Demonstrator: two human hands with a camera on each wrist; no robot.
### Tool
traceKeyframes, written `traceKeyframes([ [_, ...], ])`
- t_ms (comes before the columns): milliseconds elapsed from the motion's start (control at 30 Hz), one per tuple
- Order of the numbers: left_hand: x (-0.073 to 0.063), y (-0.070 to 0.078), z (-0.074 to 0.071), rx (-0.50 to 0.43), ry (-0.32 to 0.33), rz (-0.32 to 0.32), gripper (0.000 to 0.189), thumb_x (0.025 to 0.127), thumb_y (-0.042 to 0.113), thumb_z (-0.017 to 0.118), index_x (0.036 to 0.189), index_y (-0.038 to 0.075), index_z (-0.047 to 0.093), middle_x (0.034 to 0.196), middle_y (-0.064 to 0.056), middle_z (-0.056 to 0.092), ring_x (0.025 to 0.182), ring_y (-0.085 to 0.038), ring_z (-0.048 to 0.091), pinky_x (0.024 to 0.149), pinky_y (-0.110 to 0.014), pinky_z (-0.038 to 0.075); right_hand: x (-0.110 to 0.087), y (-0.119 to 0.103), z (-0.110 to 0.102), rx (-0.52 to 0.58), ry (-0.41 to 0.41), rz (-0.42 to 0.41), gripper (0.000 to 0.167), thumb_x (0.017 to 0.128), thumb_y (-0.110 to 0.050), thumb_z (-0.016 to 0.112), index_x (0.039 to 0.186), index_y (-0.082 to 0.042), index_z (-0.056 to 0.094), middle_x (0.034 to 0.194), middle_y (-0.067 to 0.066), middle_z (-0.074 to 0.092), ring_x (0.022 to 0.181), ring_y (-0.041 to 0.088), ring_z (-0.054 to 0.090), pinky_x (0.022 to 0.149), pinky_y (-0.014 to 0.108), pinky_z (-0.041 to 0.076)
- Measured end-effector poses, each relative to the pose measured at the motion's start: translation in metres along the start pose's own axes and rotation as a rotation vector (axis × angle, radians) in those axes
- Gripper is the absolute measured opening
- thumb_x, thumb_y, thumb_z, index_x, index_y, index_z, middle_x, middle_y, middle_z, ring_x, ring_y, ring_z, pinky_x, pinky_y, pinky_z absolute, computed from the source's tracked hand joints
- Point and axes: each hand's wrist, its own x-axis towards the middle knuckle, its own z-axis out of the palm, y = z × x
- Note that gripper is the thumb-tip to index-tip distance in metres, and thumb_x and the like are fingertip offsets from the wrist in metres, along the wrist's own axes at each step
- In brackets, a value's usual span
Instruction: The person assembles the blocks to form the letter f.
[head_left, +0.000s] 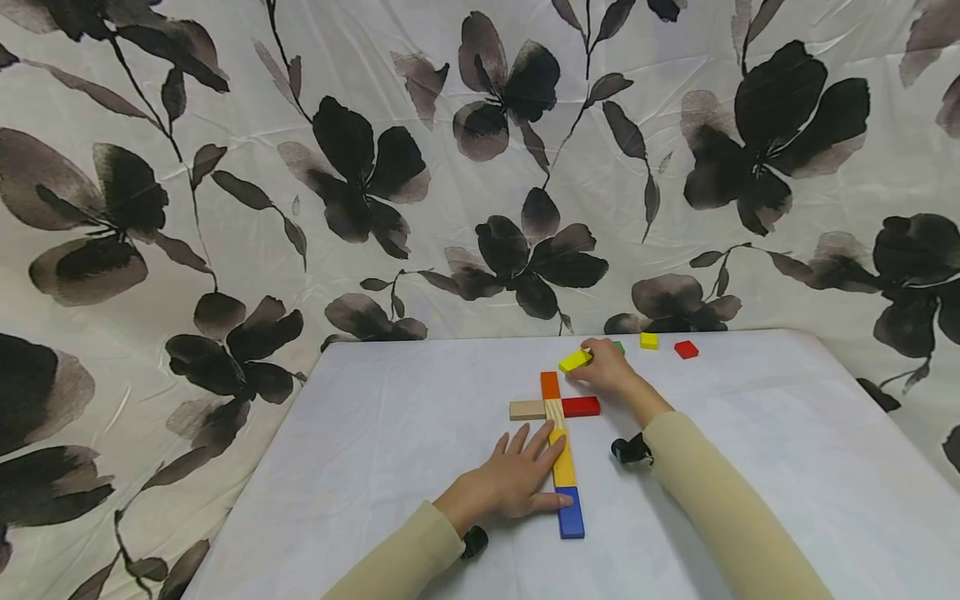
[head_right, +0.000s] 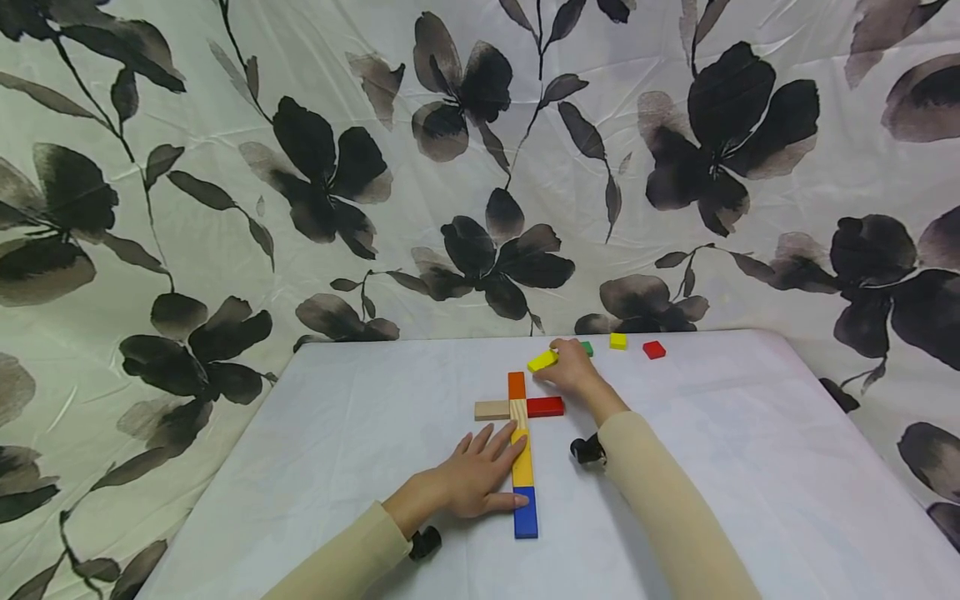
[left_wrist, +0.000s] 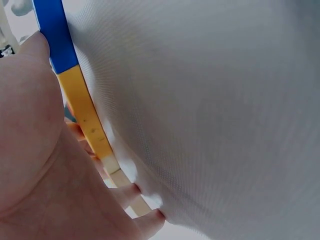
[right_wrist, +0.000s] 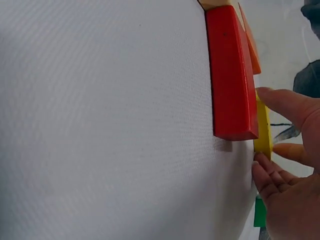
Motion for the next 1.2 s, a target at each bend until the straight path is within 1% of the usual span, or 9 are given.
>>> traceKeyframes([
  [233,0.000,0.001,-0.002,-0.006,-0.021,0.003,0.090,0.095,0.075,0.044,0.166,0.026,0.019,0.173,-0.002,0.003,0.156,-0.038,0.015,0.122,-0.060,0.020,-0.003,0.002,-0.003,0.058,-0.023,0.006,0.060,0.095,-0.019,0.073,0.142,0.011,0.050,0.132,0.027,0.059,0.111,0.036,0.057,0.105,0.047,0.050],
  [500,-0.001,0.000,-0.002,-0.006,-0.004,0.007,0.091,0.094,0.077,0.043,0.165,0.026,0.020,0.173,-0.002,0.005,0.156,-0.038,0.016,0.121,-0.061,0.022,-0.002,0.004,0.000,0.089,-0.017,0.012,0.055,0.096,-0.012,0.071,0.142,0.012,0.050,0.131,0.028,0.060,0.112,0.037,0.058,0.106,0.048,0.049],
  [700,0.000,-0.001,0.000,-0.009,0.003,0.014,0.092,0.094,0.078,0.043,0.165,0.026,0.020,0.173,-0.002,0.004,0.156,-0.039,0.016,0.121,-0.061,0.021,0.000,0.002,0.002,0.107,-0.015,-0.003,0.052,0.096,-0.010,0.070,0.141,0.011,0.052,0.127,0.027,0.062,0.110,0.036,0.059,0.103,0.046,0.051],
  [900,0.001,-0.002,0.001,-0.006,0.008,0.018,0.091,0.094,0.078,0.043,0.165,0.026,0.020,0.173,-0.002,0.005,0.155,-0.039,0.017,0.121,-0.061,0.022,0.002,-0.001,0.003,0.105,-0.026,-0.025,0.051,0.098,-0.013,0.067,0.141,0.011,0.051,0.130,0.028,0.061,0.112,0.037,0.059,0.105,0.048,0.050],
  [1033,0.001,-0.002,0.001,-0.011,0.003,0.015,0.091,0.094,0.078,0.043,0.165,0.026,0.020,0.173,-0.002,0.005,0.156,-0.039,0.016,0.121,-0.061,0.022,0.002,-0.005,0.004,0.114,-0.033,-0.016,0.052,0.100,-0.016,0.066,0.142,0.011,0.051,0.132,0.028,0.060,0.115,0.038,0.058,0.106,0.049,0.049],
  [1200,0.001,-0.003,0.001,-0.008,0.003,0.008,0.092,0.093,0.079,0.043,0.165,0.027,0.019,0.173,-0.001,0.004,0.156,-0.038,0.015,0.121,-0.062,0.021,0.002,-0.010,0.006,0.154,-0.036,0.016,0.052,0.100,-0.015,0.066,0.144,0.009,0.050,0.133,0.026,0.059,0.114,0.036,0.056,0.107,0.047,0.048],
])
